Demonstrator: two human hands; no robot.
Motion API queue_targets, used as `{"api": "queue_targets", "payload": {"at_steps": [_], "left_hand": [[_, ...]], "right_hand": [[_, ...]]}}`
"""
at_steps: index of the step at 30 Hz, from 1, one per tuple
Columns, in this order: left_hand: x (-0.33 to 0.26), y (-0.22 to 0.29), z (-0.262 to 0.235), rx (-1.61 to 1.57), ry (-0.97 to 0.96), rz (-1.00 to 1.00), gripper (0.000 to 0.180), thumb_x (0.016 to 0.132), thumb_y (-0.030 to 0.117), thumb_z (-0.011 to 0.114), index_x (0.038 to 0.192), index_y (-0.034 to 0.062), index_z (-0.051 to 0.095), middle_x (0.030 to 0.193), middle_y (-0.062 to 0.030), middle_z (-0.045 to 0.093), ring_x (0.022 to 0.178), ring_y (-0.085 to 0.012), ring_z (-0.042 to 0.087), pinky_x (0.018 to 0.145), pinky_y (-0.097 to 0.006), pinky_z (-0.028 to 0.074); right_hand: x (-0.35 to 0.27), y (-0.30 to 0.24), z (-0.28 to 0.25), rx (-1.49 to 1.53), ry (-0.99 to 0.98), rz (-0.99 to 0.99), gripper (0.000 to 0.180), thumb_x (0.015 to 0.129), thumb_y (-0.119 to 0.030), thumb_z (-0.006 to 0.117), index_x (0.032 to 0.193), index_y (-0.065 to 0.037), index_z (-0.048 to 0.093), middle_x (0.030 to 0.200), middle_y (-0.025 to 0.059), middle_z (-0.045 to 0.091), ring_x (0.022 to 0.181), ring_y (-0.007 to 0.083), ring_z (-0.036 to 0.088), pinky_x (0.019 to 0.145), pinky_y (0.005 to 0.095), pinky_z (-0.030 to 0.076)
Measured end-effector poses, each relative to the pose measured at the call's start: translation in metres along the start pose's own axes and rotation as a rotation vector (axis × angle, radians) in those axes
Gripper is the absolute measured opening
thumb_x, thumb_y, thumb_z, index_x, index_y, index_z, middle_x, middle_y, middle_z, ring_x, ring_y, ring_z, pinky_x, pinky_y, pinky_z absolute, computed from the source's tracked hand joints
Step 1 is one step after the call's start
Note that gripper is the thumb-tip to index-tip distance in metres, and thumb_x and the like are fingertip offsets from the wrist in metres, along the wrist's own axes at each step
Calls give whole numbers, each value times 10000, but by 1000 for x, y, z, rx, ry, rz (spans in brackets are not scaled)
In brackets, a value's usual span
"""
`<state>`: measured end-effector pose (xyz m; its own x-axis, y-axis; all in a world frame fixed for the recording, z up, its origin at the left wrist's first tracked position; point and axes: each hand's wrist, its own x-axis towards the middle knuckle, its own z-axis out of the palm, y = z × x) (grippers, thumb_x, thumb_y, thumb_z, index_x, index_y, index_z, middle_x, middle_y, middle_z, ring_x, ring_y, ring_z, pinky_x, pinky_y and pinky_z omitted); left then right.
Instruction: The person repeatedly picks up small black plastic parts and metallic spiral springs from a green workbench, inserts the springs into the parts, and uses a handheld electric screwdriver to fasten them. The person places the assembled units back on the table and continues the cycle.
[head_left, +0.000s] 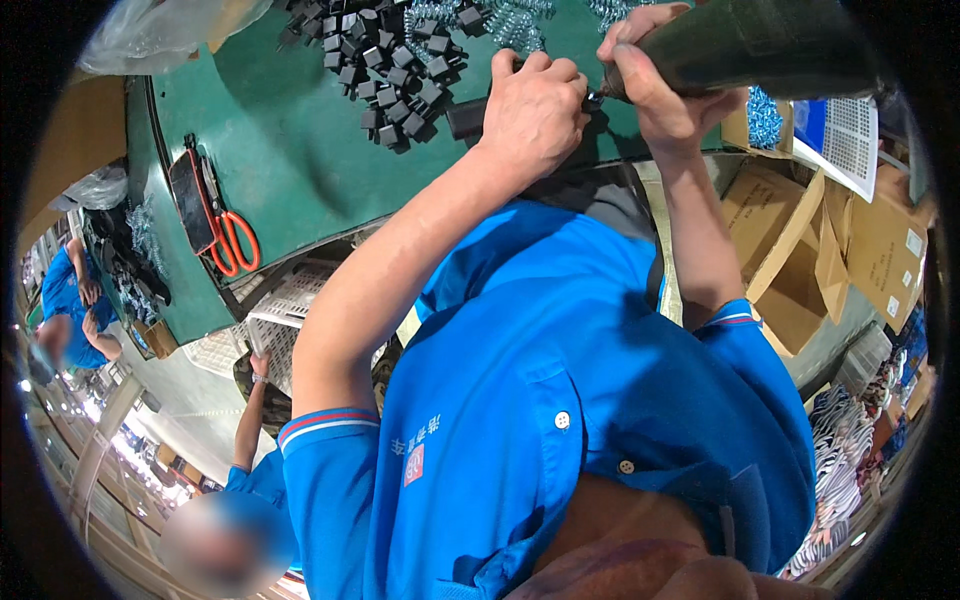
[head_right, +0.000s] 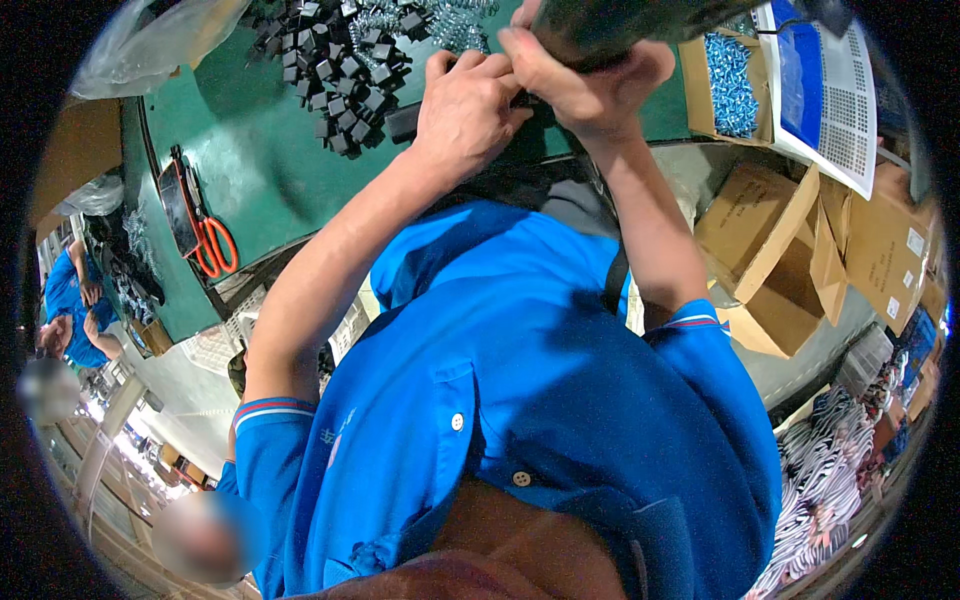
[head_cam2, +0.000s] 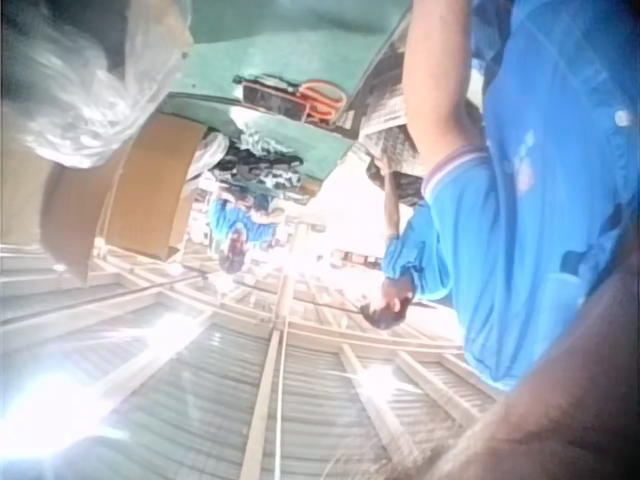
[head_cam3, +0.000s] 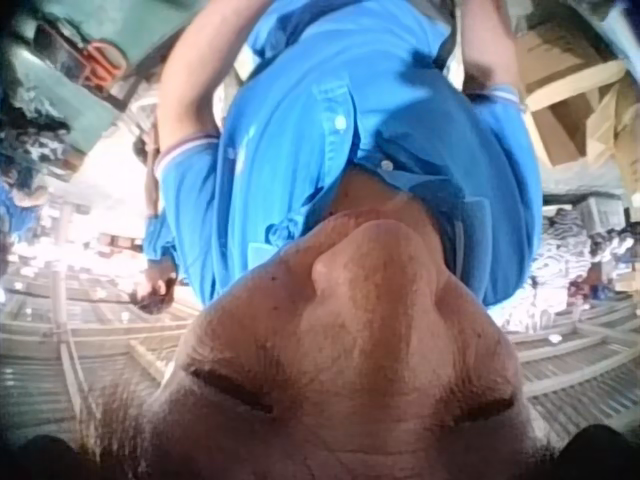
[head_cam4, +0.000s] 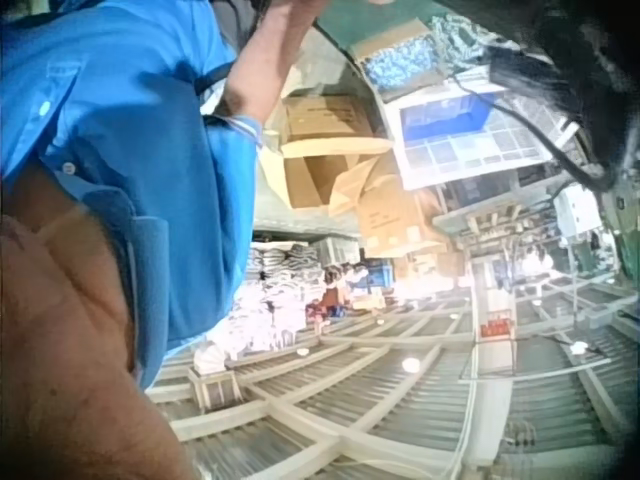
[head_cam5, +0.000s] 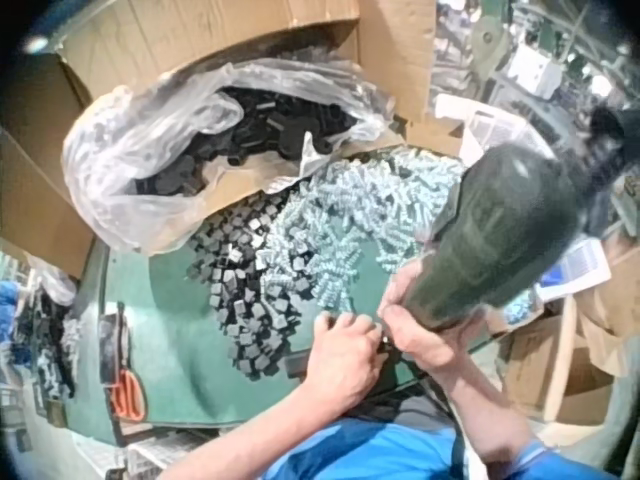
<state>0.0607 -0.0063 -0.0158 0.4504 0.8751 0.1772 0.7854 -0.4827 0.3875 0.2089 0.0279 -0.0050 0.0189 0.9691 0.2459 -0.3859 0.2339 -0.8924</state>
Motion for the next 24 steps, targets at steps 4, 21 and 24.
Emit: {"api": "queue_targets", "payload": {"at_steps": [4, 21, 24], "left_hand": [[-1, 0, 2, -9, 44, 0, 180, 713, 251, 749, 803, 110, 682, 848, -15, 616, 914, -217, 584, 856, -442, 361], [1, 5, -6, -38, -30, -15, 321, 715, 217, 765, 997, 99, 668, 918, -49, 594, 954, -251, 567, 873, -437, 368], [0, 6, -6, -40, -22, -9, 310, 711, 214, 767, 977, 90, 667, 913, -51, 593, 956, -252, 567, 874, -439, 368]], "right_hand": [[2, -29, 18, 129, -55, 31, 665, 766, 61, 656, 1359, -7, 364, 874, 86, 579, 777, 209, 618, 723, 333, 518], [1, -68, -69, -701, 260, 329, 492, 746, -154, 823, 1155, 21, 615, 881, 77, 687, 724, 135, 641, 639, 283, 520], [-10, -34, -93, -1052, 209, 219, 590, 747, -196, 806, 1270, -24, 596, 987, 101, 712, 825, 175, 674, 758, 308, 525]]}}
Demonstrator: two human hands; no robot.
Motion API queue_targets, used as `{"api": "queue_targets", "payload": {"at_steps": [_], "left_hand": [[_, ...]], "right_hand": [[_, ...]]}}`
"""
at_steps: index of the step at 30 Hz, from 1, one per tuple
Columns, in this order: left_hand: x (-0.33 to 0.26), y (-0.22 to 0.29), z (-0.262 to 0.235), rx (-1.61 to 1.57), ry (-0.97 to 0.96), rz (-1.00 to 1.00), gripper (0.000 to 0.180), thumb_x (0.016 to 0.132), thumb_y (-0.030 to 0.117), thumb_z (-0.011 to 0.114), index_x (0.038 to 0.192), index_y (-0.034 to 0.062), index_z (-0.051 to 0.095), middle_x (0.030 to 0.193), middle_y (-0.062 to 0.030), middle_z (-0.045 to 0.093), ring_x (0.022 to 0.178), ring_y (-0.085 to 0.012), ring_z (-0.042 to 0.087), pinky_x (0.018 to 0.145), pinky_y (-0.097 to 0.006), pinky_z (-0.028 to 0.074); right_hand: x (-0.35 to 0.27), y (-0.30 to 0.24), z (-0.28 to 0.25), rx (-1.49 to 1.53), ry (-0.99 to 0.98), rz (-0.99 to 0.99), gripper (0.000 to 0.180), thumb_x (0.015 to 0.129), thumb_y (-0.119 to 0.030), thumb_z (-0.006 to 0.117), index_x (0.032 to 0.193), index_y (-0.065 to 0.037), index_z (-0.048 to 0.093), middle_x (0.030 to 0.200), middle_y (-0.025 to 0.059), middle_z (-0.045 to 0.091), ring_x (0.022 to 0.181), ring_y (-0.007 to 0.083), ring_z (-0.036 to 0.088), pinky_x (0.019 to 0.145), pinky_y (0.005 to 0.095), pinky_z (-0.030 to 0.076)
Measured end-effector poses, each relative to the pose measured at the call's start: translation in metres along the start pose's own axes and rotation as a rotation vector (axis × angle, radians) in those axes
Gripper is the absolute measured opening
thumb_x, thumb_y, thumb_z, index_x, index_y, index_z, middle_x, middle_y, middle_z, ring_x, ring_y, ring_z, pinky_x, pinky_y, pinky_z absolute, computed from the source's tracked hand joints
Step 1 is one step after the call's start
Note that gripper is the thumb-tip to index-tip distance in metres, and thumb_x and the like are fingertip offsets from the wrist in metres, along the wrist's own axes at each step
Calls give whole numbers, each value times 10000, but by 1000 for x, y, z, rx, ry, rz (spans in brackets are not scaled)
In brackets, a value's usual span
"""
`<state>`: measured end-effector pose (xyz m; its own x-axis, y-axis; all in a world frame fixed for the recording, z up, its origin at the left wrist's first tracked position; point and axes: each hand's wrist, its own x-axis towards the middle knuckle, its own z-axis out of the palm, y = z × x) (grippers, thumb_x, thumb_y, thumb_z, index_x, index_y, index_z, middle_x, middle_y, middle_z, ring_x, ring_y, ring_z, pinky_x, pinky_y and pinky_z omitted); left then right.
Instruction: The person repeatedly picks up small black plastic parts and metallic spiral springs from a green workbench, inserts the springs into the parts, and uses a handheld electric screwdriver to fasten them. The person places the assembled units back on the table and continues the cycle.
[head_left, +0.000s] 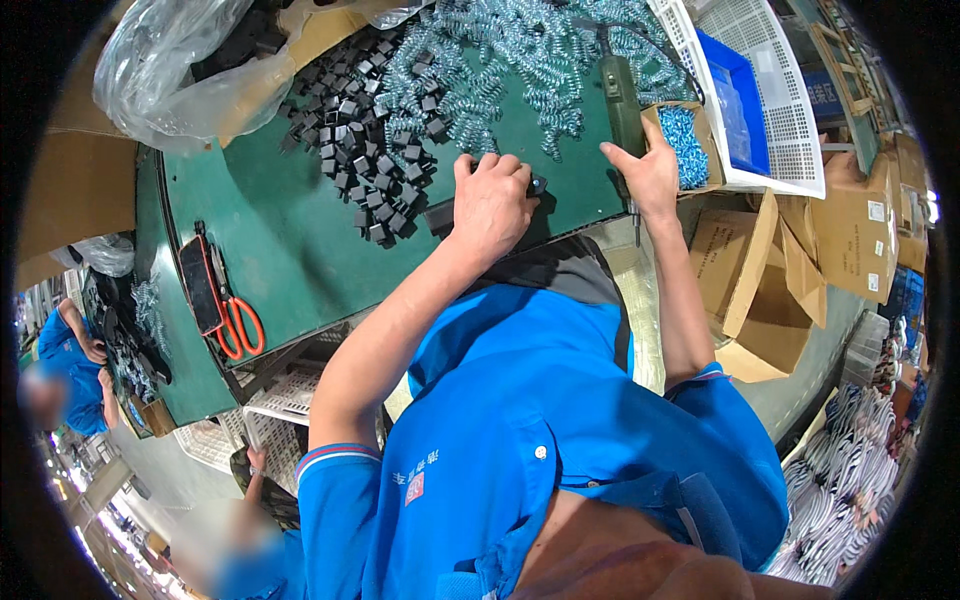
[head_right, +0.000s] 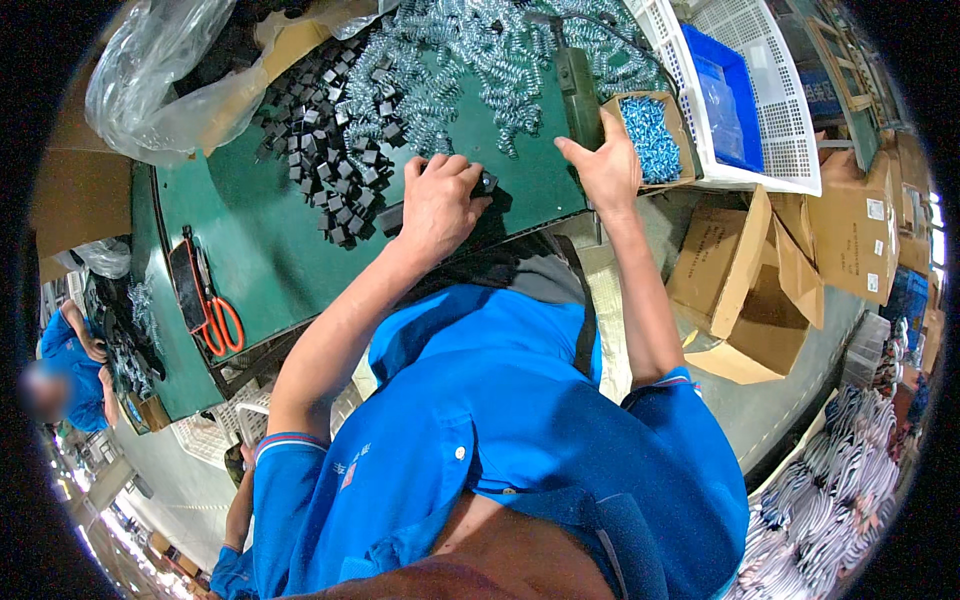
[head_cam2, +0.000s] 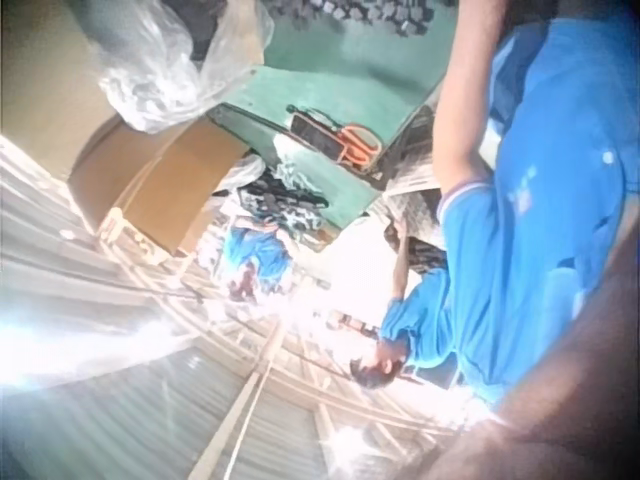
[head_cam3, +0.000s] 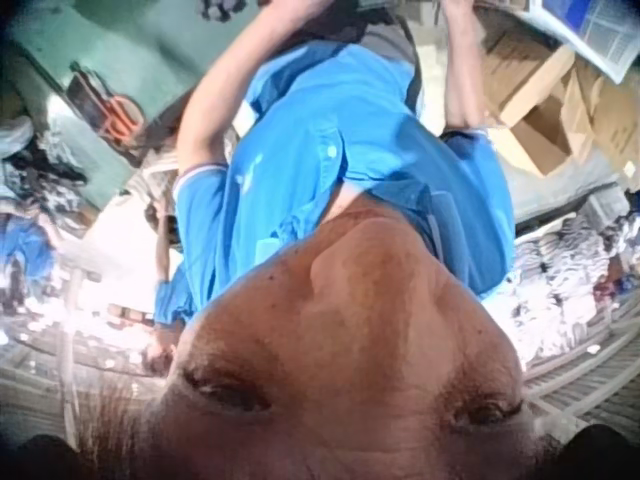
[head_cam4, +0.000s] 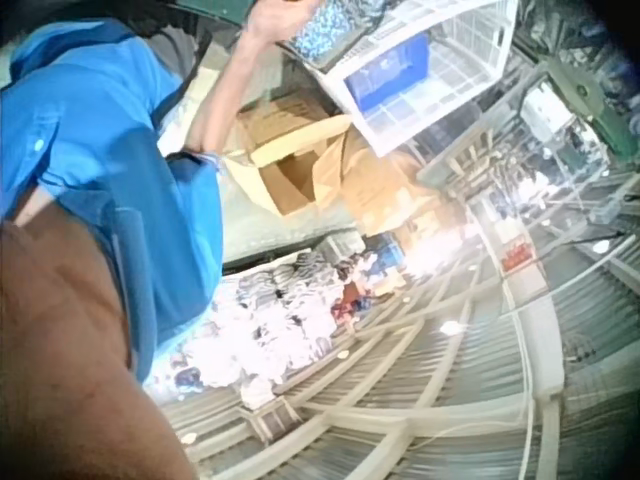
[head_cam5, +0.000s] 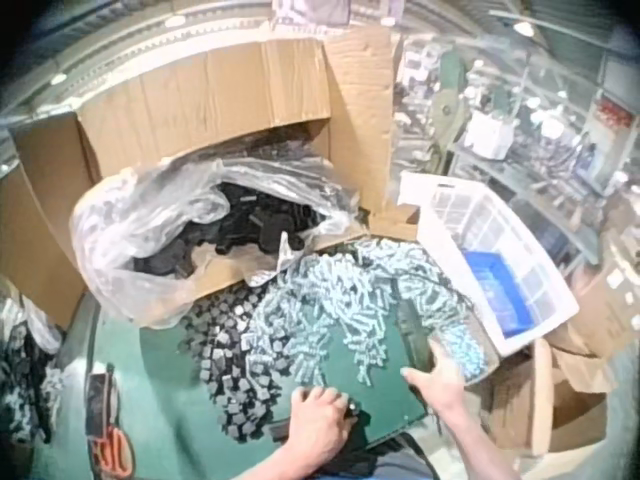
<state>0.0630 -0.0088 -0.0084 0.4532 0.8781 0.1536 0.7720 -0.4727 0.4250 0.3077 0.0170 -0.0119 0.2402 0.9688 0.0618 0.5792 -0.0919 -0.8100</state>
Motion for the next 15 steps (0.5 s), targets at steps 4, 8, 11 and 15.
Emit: {"api": "queue_targets", "payload": {"at_steps": [4, 8, 11, 15], "left_hand": [[-2, -6, 2, -16, 42, -22, 294, 704, 210, 766, 953, 91, 666, 912, -58, 596, 955, -258, 569, 864, -446, 368], [-10, 5, -11, -2, 147, -22, 268, 712, 222, 738, 932, 104, 638, 925, -74, 597, 957, -271, 573, 859, -469, 383], [-31, 18, -46, 25, 309, 30, 309, 710, 164, 702, 997, 84, 622, 952, -77, 584, 975, -259, 565, 944, -510, 376], [-118, -13, -115, 76, 583, -282, 455, 693, 150, 761, 1116, 53, 624, 914, -97, 624, 897, -279, 603, 887, -494, 424]], "right_hand": [[2, -6, -18, -94, 21, -45, 469, 814, -249, 749, 1238, -70, 653, 1082, 142, 706, 926, 213, 680, 832, 330, 521], [31, 20, -83, -416, 121, -128, 314, 888, -205, 652, 1146, -29, 684, 997, 154, 721, 914, 263, 685, 840, 337, 505], [57, 120, -108, -843, 2, -272, 374, 867, -280, 653, 1168, -59, 668, 1027, 220, 687, 960, 380, 662, 832, 426, 512], [65, 75, -98, -887, -146, -98, 182, 850, -185, 672, 866, -6, 651, 803, 165, 682, 699, 343, 621, 667, 408, 476]]}}
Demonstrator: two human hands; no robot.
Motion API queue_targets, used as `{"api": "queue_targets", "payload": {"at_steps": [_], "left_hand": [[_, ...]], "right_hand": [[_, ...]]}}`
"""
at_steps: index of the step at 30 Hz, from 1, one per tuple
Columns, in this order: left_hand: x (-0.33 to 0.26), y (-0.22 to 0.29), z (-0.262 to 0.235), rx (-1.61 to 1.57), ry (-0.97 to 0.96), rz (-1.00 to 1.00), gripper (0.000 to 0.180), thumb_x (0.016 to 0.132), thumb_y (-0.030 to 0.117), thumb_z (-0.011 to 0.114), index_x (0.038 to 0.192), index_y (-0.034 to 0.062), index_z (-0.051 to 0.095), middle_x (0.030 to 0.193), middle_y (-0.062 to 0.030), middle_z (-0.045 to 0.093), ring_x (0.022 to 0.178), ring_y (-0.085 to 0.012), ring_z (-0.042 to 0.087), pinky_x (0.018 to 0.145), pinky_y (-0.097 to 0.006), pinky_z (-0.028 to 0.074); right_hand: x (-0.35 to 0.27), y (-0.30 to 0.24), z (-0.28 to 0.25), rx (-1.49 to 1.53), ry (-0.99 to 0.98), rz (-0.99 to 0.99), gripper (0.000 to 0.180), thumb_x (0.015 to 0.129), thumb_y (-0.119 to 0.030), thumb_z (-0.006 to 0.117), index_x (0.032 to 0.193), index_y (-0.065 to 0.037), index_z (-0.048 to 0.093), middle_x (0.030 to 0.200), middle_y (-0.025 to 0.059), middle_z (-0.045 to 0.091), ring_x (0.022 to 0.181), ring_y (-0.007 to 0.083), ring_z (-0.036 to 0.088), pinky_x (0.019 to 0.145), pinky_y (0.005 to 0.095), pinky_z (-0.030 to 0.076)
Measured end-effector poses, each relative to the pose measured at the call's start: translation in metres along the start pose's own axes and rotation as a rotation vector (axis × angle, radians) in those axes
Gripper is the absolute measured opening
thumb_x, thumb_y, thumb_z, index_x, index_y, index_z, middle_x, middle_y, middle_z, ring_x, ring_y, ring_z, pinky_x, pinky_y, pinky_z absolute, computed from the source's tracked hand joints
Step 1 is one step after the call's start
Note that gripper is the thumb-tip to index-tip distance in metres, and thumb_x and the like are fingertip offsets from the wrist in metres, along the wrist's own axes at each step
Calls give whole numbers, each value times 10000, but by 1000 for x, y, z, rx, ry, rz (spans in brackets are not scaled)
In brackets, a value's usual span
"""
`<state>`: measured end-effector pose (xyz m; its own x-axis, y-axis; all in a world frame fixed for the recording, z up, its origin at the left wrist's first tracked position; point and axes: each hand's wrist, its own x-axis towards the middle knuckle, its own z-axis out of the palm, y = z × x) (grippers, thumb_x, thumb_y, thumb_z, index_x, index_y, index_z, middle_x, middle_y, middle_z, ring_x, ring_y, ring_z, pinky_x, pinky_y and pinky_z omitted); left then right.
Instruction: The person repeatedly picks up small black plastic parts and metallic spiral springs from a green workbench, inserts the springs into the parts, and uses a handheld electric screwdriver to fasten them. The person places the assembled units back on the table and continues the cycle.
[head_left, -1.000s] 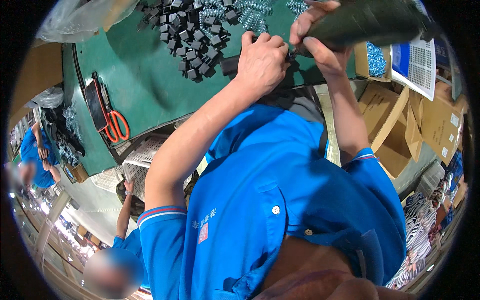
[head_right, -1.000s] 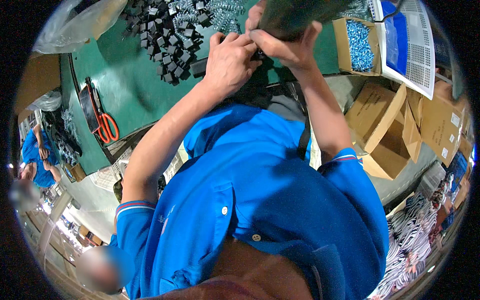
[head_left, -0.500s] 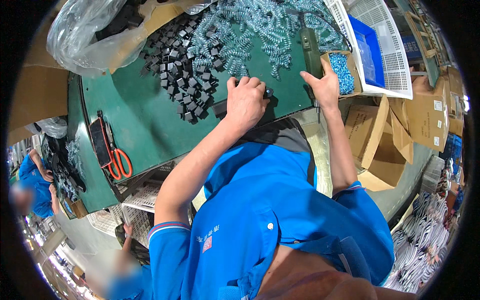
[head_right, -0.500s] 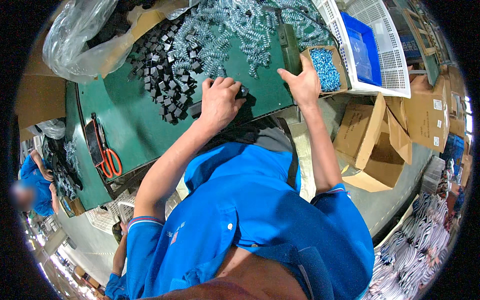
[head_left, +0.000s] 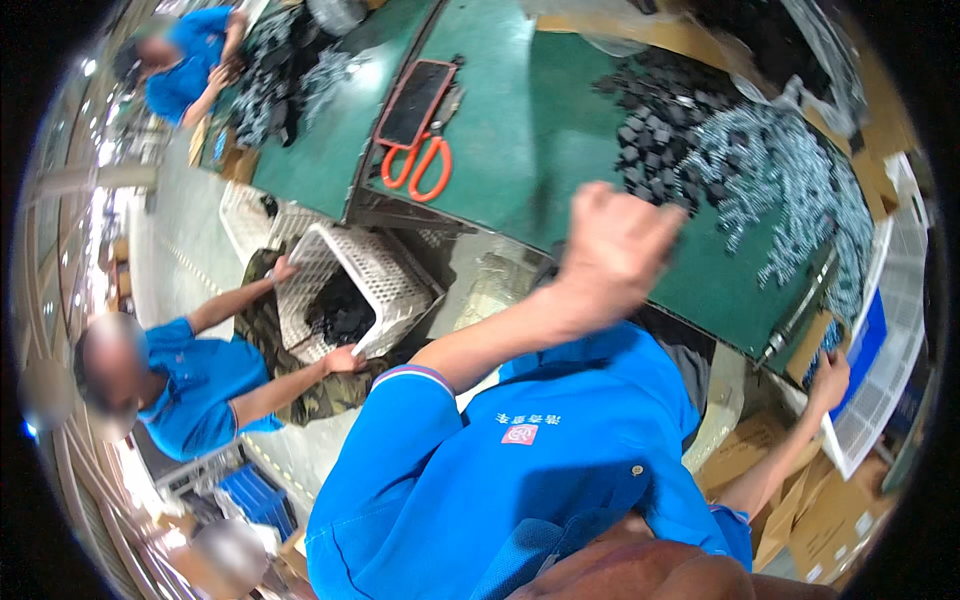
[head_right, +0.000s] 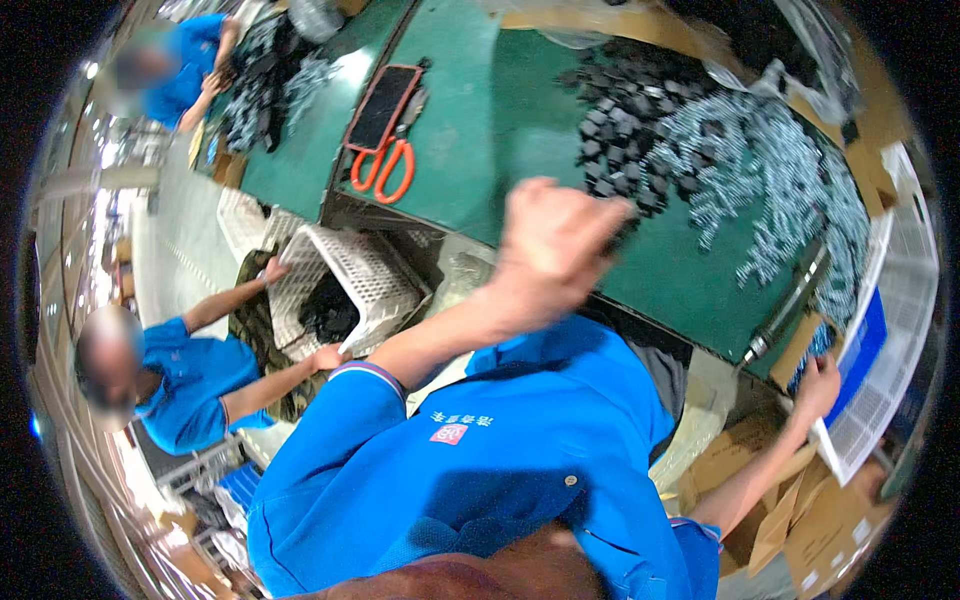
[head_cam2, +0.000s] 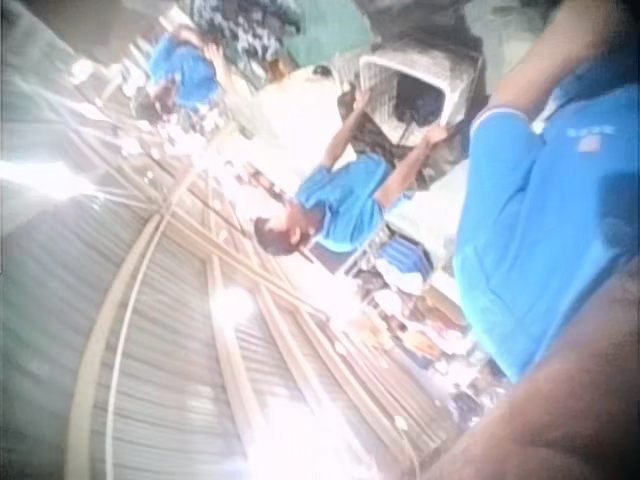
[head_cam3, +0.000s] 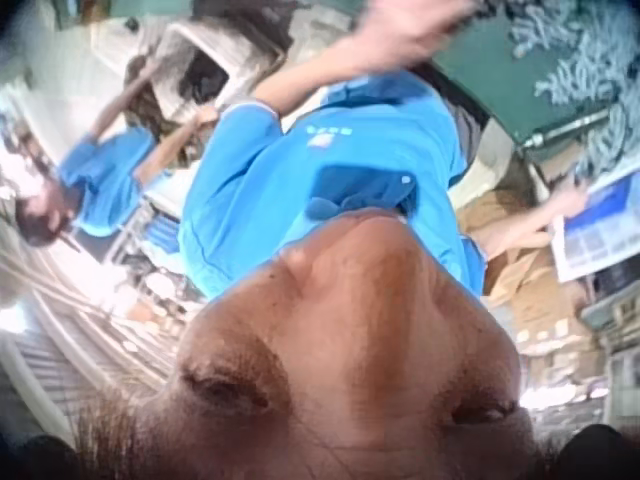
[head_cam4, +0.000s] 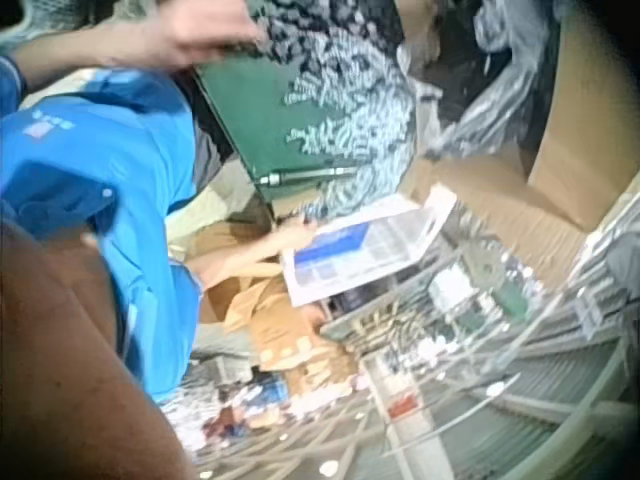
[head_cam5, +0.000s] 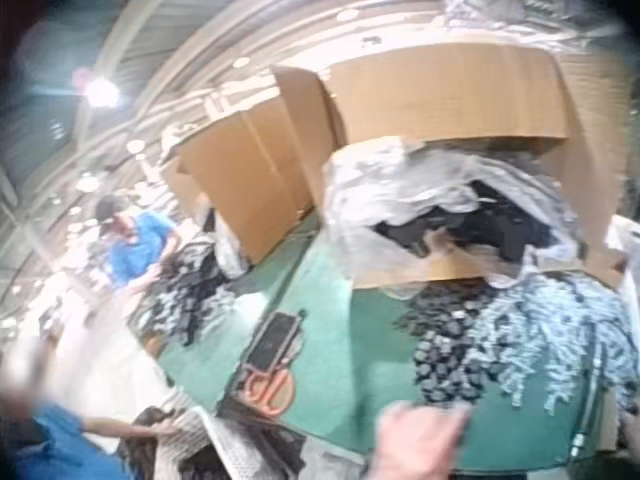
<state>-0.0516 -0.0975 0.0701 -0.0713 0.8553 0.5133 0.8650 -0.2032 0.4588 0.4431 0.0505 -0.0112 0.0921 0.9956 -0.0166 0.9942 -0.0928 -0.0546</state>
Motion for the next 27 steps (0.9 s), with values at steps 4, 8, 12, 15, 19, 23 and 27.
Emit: {"api": "queue_targets", "payload": {"at_steps": [4, 8, 12, 15, 19, 23, 27], "left_hand": [[-74, -115, -93, 459, 37, -445, 251, 678, 138, 758, 898, 59, 668, 721, -127, 621, 714, -346, 623, 653, -469, 473], [-208, -214, -189, 979, -113, -776, 246, 754, 232, 686, 962, 101, 684, 785, -159, 665, 776, -365, 648, 717, -482, 498], [-232, -226, -212, 1221, -96, -851, 517, 820, 243, 701, 1284, 43, 592, 1179, -232, 609, 1056, -390, 597, 862, -498, 487], [-116, -195, -155, 802, 138, -427, 481, 781, 51, 727, 1235, -33, 590, 1166, -251, 609, 1086, -409, 591, 931, -464, 472], [50, -125, -66, 337, 111, -42, 414, 822, 5, 674, 1230, 74, 647, 1183, -156, 625, 1120, -342, 595, 966, -412, 467], [188, -145, 29, 155, 82, 185, 362, 870, -16, 584, 1205, 107, 640, 1187, -156, 606, 1024, -371, 623, 853, -415, 519], [294, -210, 114, 723, -466, -329, 675, 856, 162, 618, 1475, 324, 401, 1424, -225, 467, 1273, -437, 490, 1035, -508, 439]], "right_hand": [[13, 33, 12, 243, -53, 8, 215, 842, -184, 695, 832, 17, 619, 719, 129, 654, 627, 256, 584, 646, 383, 467], [10, 29, 13, 245, -42, -21, 226, 872, -189, 662, 850, 30, 607, 746, 143, 650, 655, 263, 566, 668, 369, 463], [-10, -21, -16, 110, 76, -91, 195, 857, -155, 646, 932, 22, 617, 922, 203, 662, 821, 350, 627, 729, 407, 464], [-18, -36, -31, 107, -15, 39, 166, 843, -131, 647, 895, 20, 604, 878, 193, 655, 801, 354, 619, 714, 417, 459], [-20, -38, -32, 162, -78, 138, 151, 838, -116, 644, 856, 21, 583, 817, 187, 638, 763, 355, 608, 700, 417, 458], [-23, -28, -24, 271, -59, 145, 149, 840, -110, 626, 840, 26, 566, 779, 182, 613, 709, 333, 574, 683, 401, 451], [-36, -12, 2, 467, 107, 134, 139, 869, -114, 597, 846, 14, 547, 708, 120, 535, 661, 189, 499, 649, 325, 432]]}}
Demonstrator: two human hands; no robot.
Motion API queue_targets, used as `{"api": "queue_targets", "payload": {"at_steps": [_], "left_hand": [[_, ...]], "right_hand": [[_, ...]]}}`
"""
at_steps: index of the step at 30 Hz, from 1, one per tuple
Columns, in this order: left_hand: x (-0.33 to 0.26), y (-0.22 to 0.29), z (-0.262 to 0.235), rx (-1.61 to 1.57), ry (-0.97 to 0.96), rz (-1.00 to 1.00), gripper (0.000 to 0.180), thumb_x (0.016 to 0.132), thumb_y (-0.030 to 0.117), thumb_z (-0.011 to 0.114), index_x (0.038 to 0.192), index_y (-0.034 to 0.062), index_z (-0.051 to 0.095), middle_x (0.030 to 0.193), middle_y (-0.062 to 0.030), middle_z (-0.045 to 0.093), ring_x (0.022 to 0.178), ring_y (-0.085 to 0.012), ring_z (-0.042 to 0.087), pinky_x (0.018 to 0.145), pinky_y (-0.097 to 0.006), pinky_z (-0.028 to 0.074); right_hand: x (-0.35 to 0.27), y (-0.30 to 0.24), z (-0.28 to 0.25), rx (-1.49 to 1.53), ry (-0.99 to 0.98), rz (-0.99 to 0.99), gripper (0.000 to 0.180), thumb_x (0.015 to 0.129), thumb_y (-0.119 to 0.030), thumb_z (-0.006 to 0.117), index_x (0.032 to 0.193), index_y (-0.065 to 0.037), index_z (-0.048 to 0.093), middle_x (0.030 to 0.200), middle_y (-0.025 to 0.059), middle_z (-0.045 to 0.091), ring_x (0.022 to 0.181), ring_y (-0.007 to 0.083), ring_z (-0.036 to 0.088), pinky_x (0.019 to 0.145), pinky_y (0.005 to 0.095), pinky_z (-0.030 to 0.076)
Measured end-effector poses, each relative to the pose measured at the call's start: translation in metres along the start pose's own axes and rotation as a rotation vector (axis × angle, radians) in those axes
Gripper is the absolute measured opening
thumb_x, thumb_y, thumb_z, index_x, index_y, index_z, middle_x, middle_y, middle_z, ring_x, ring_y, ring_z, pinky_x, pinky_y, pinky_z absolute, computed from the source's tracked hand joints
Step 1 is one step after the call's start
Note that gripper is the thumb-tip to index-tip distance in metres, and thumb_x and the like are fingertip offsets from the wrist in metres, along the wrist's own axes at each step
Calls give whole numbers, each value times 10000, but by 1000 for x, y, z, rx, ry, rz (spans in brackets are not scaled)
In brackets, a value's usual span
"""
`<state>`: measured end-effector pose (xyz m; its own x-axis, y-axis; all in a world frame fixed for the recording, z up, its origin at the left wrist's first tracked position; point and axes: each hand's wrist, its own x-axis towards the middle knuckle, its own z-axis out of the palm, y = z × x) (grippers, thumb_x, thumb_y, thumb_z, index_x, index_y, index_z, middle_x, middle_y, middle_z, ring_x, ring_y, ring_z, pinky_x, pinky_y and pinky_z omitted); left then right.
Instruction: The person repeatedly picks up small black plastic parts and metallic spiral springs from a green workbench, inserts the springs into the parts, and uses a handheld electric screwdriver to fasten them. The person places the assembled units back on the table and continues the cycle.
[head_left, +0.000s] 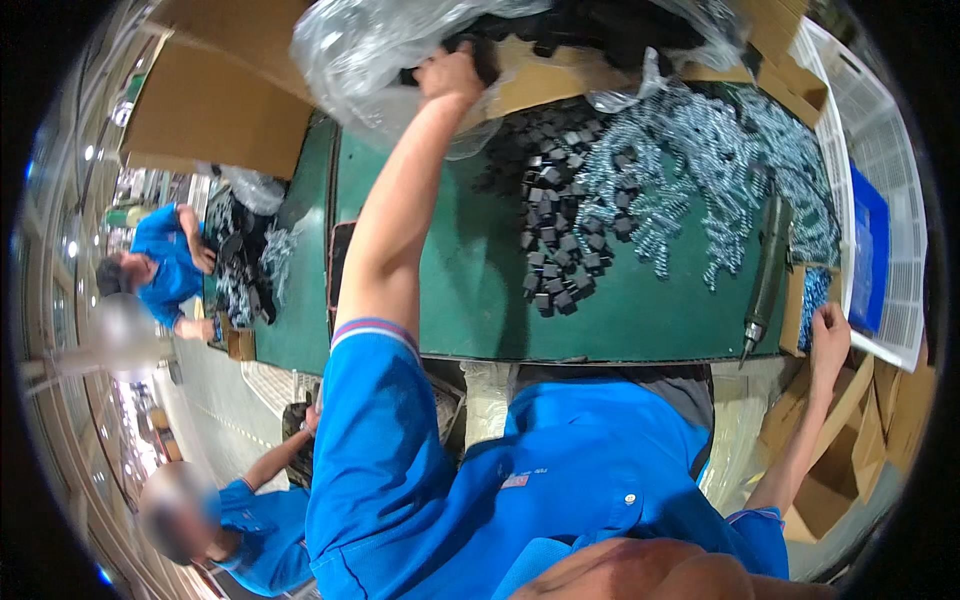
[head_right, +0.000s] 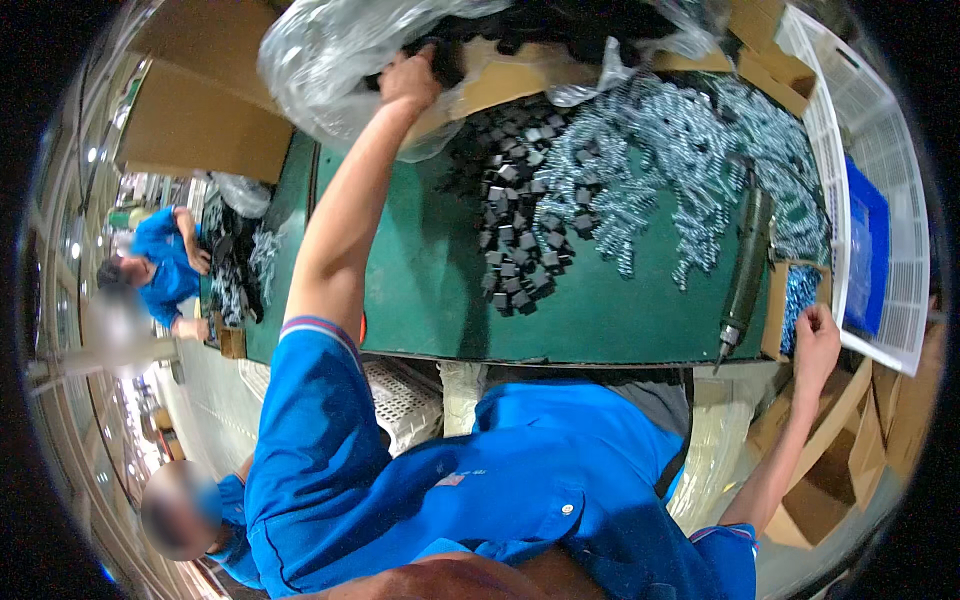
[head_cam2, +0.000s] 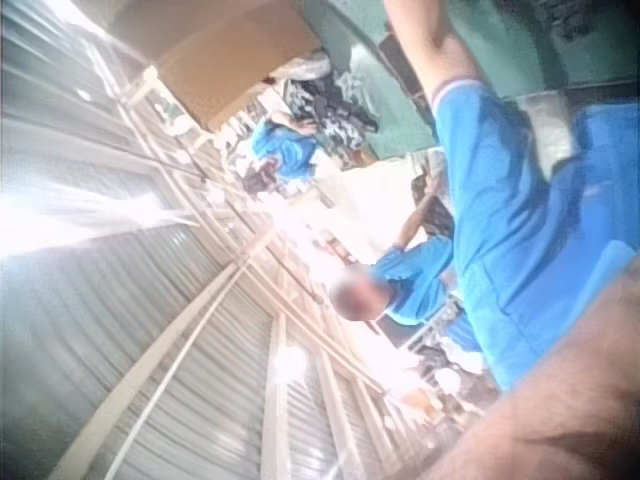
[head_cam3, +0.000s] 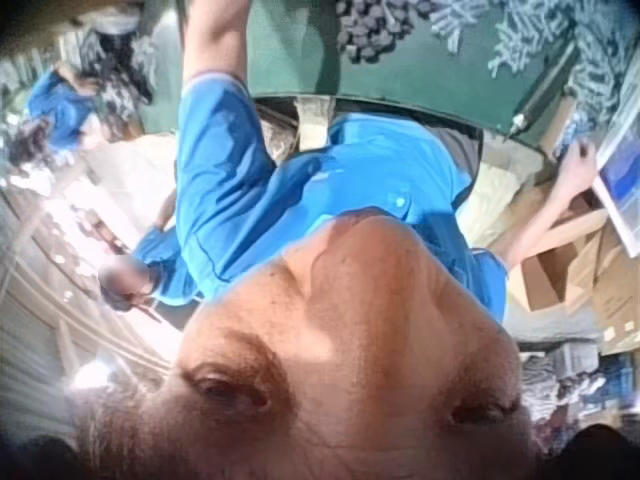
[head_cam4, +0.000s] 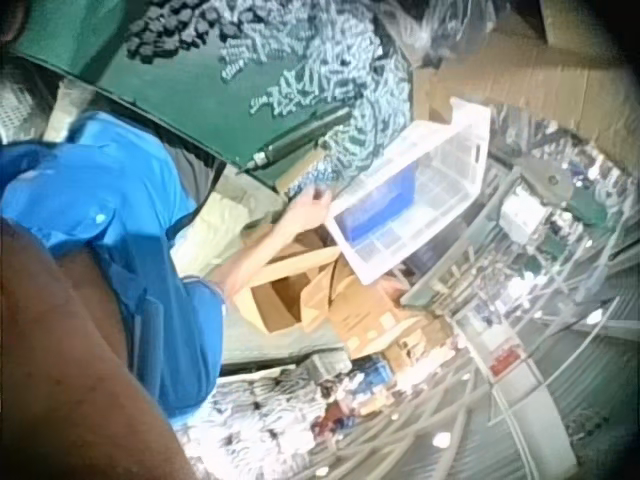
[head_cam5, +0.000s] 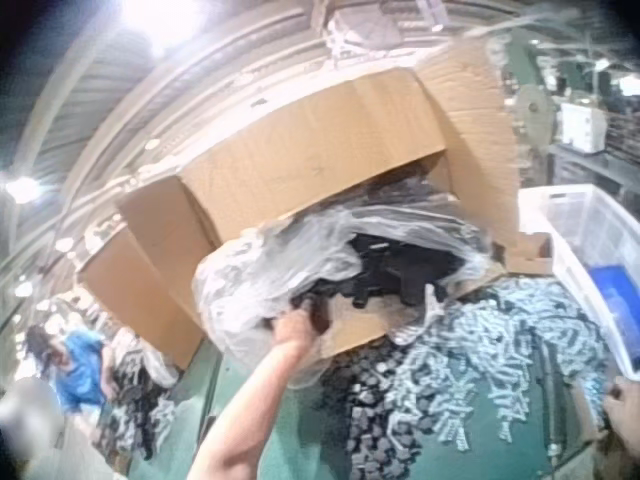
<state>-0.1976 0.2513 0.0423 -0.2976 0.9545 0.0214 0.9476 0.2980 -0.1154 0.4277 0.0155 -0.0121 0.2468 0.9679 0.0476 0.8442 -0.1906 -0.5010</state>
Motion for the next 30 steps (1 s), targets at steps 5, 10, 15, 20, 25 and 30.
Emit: {"api": "queue_targets", "payload": {"at_steps": [5, 10, 15, 20, 25, 30], "left_hand": [[54, -42, 52, 148, 116, 116, 420, 886, 326, 613, 1280, 183, 595, 1054, -205, 682, 989, -359, 668, 849, -480, 540], [-31, -21, 4, -80, 309, 256, 490, 886, 411, 666, 1304, 165, 596, 1200, -235, 606, 1021, -405, 625, 841, -477, 513], [-209, 65, -26, -541, 356, 761, 538, 811, 36, 717, 1322, 170, 616, 1354, -218, 496, 1178, -387, 559, 997, -420, 467], [-343, 103, 26, -812, -24, 968, 540, 737, -93, 671, 1220, 147, 683, 1325, -317, 504, 1182, -441, 562, 1004, -442, 484], [-356, 113, 43, -713, 73, 1068, 571, 715, -47, 648, 1251, 152, 651, 1397, -294, 439, 1227, -450, 510, 1010, -488, 453], [-363, 103, 34, -816, -3, 987, 627, 640, 18, 717, 1251, 141, 647, 1405, -296, 430, 1266, -456, 470, 1034, -530, 394]], "right_hand": [[-28, -22, -2, 331, 203, 192, 98, 898, -115, 646, 922, -20, 655, 723, -7, 568, 636, 62, 470, 577, 226, 399], [-119, -58, 3, 1042, 60, 387, 70, 907, -103, 672, 940, -42, 675, 696, -10, 605, 554, 40, 477, 483, 201, 335], [-187, -57, 47, 1318, 22, 713, 75, 918, -121, 663, 898, -53, 637, 751, 13, 620, 520, 61, 448, 464, 218, 305], [-182, -82, 63, 1452, -29, 800, 97, 910, -133, 679, 881, -46, 646, 776, 31, 649, 556, 71, 503, 485, 223, 359], [-173, -84, 71, 1508, -63, 817, 91, 913, -134, 679, 933, -53, 642, 850, 47, 657, 607, 75, 524, 522, 220, 384], [-174, -82, 78, 1648, -52, 854, 99, 916, -131, 673, 975, -60, 638, 888, 56, 655, 633, 80, 510, 540, 219, 385]]}}
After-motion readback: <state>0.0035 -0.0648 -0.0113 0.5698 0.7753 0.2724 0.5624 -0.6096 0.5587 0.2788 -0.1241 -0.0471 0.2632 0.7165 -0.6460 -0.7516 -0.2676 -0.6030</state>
